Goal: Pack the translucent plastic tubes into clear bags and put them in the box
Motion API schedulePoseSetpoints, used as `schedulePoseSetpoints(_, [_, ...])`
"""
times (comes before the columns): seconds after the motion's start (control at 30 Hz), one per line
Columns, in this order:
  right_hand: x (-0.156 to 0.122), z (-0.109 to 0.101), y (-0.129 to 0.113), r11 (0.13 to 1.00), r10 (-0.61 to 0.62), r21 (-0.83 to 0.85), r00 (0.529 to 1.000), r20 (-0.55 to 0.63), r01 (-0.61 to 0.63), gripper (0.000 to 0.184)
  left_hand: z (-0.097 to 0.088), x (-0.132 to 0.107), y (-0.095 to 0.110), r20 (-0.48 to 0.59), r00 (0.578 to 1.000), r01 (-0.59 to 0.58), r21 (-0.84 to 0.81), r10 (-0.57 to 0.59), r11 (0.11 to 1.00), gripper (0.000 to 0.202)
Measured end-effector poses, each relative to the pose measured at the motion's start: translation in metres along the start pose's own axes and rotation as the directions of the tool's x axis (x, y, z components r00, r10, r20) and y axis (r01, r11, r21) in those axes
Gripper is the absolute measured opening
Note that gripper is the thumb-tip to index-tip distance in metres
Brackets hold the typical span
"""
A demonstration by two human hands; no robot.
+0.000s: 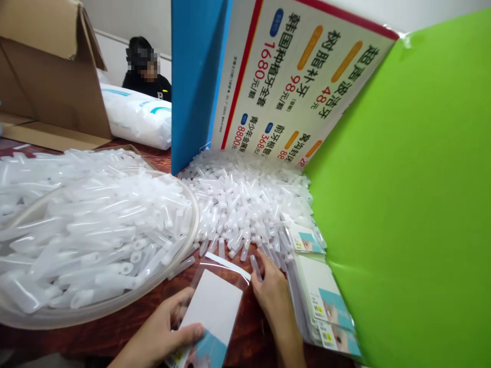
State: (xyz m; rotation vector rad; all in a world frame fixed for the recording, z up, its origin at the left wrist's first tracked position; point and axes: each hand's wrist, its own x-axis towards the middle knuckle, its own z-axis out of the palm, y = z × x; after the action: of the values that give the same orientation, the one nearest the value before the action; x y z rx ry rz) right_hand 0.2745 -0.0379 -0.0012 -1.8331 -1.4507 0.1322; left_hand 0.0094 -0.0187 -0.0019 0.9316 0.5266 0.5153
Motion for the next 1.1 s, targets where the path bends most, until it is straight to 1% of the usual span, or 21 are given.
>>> schedulePoseSetpoints(0.07, [-0.002, -0.006, 0.001, 0.993, 0.063, 0.095, 0.997, 0.054, -0.068, 0.037, -0.001, -0.004, 0.003, 0.020, 0.999, 0.034, -0.009, -0.034, 0.999, 0.049])
schedulePoseSetpoints(0.13, [-0.005, -0.012, -0.002, 0.952, 0.173, 0.230, 0.974, 0.148, -0.204, 0.040, 0.000, -0.006, 0.007, 0.038, 0.996, 0.083, -0.012, -0.083, 0.996, 0.049])
schedulePoseSetpoints(0.17, [-0.008, -0.014, -0.006, 0.906, 0.225, 0.319, 0.956, 0.190, -0.277, 0.044, 0.000, -0.007, 0.009, 0.044, 0.994, 0.104, -0.004, -0.104, 0.995, 0.049])
schedulePoseSetpoints(0.23, [-0.015, -0.015, -0.015, 0.769, 0.291, 0.510, 0.921, 0.259, -0.386, 0.048, -0.001, -0.007, 0.011, 0.053, 0.989, 0.134, 0.033, -0.135, 0.991, 0.049])
schedulePoseSetpoints(0.3, [-0.024, -0.013, -0.026, 0.623, 0.301, 0.645, 0.897, 0.324, -0.442, 0.048, -0.002, -0.006, 0.012, 0.059, 0.986, 0.150, 0.090, -0.156, 0.985, 0.049])
schedulePoseSetpoints(0.37, [-0.030, -0.009, -0.037, 0.520, 0.277, 0.705, 0.875, 0.396, -0.483, 0.044, -0.005, -0.006, 0.013, 0.084, 0.980, 0.168, 0.118, -0.179, 0.979, 0.049])
schedulePoseSetpoints(0.47, [-0.035, -0.002, -0.045, 0.396, 0.223, 0.767, 0.863, 0.453, -0.505, 0.038, -0.009, -0.008, 0.013, 0.131, 0.968, 0.201, 0.110, -0.215, 0.973, 0.046])
schedulePoseSetpoints(0.53, [-0.035, 0.002, -0.045, 0.348, 0.204, 0.791, 0.864, 0.460, -0.503, 0.036, -0.010, -0.010, 0.014, 0.150, 0.961, 0.220, 0.100, -0.233, 0.970, 0.045])
schedulePoseSetpoints(0.57, [-0.035, 0.004, -0.044, 0.352, 0.195, 0.791, 0.866, 0.460, -0.500, 0.032, -0.011, -0.010, 0.015, 0.161, 0.959, 0.222, 0.092, -0.235, 0.971, 0.046])
schedulePoseSetpoints(0.63, [-0.034, 0.006, -0.043, 0.411, 0.147, 0.774, 0.872, 0.466, -0.482, 0.023, -0.010, -0.011, 0.017, 0.189, 0.955, 0.219, 0.070, -0.228, 0.973, 0.048])
schedulePoseSetpoints(0.73, [-0.032, 0.005, -0.043, 0.542, 0.004, 0.727, 0.867, 0.499, -0.421, 0.022, -0.010, -0.011, 0.020, 0.204, 0.953, 0.211, 0.085, -0.225, 0.974, 0.053])
schedulePoseSetpoints(0.8, [-0.027, 0.002, -0.046, 0.632, -0.091, 0.683, 0.839, 0.536, -0.367, 0.018, -0.010, -0.012, 0.020, 0.202, 0.952, 0.203, 0.153, -0.232, 0.967, 0.055])
schedulePoseSetpoints(0.83, [-0.023, -0.001, -0.047, 0.688, -0.120, 0.644, 0.822, 0.556, -0.335, 0.016, -0.010, -0.012, 0.020, 0.197, 0.954, 0.192, 0.187, -0.228, 0.963, 0.054])
schedulePoseSetpoints(0.87, [-0.018, -0.004, -0.048, 0.752, -0.120, 0.589, 0.817, 0.564, -0.296, 0.016, -0.010, -0.012, 0.019, 0.191, 0.957, 0.177, 0.211, -0.218, 0.961, 0.053])
schedulePoseSetpoints(0.9, [-0.012, -0.006, -0.048, 0.820, -0.090, 0.514, 0.832, 0.548, -0.250, 0.017, -0.010, -0.012, 0.019, 0.184, 0.963, 0.155, 0.219, -0.197, 0.963, 0.051])
schedulePoseSetpoints(0.93, [-0.006, -0.007, -0.047, 0.886, -0.040, 0.418, 0.866, 0.498, -0.199, 0.019, -0.009, -0.012, 0.019, 0.176, 0.969, 0.133, 0.215, -0.172, 0.967, 0.049])
schedulePoseSetpoints(0.97, [0.001, -0.007, -0.045, 0.941, 0.015, 0.301, 0.911, 0.412, -0.151, 0.020, -0.009, -0.012, 0.019, 0.165, 0.975, 0.114, 0.199, -0.148, 0.973, 0.048])
schedulePoseSetpoints(1.0, [0.007, -0.005, -0.043, 0.979, 0.060, 0.167, 0.948, 0.313, -0.117, 0.020, -0.009, -0.011, 0.019, 0.155, 0.980, 0.099, 0.182, -0.128, 0.978, 0.048])
schedulePoseSetpoints(1.03, [0.012, -0.002, -0.040, 0.995, 0.083, 0.031, 0.970, 0.227, -0.092, 0.021, -0.009, -0.010, 0.020, 0.144, 0.983, 0.087, 0.168, -0.112, 0.982, 0.049])
schedulePoseSetpoints(1.07, [0.015, 0.002, -0.036, 0.993, 0.087, -0.097, 0.981, 0.176, -0.070, 0.022, -0.009, -0.009, 0.021, 0.132, 0.986, 0.077, 0.158, -0.098, 0.984, 0.051])
schedulePoseSetpoints(1.1, [0.018, 0.007, -0.033, 0.977, 0.081, -0.207, 0.984, 0.160, -0.047, 0.023, -0.010, -0.008, 0.022, 0.120, 0.989, 0.066, 0.151, -0.085, 0.986, 0.053])
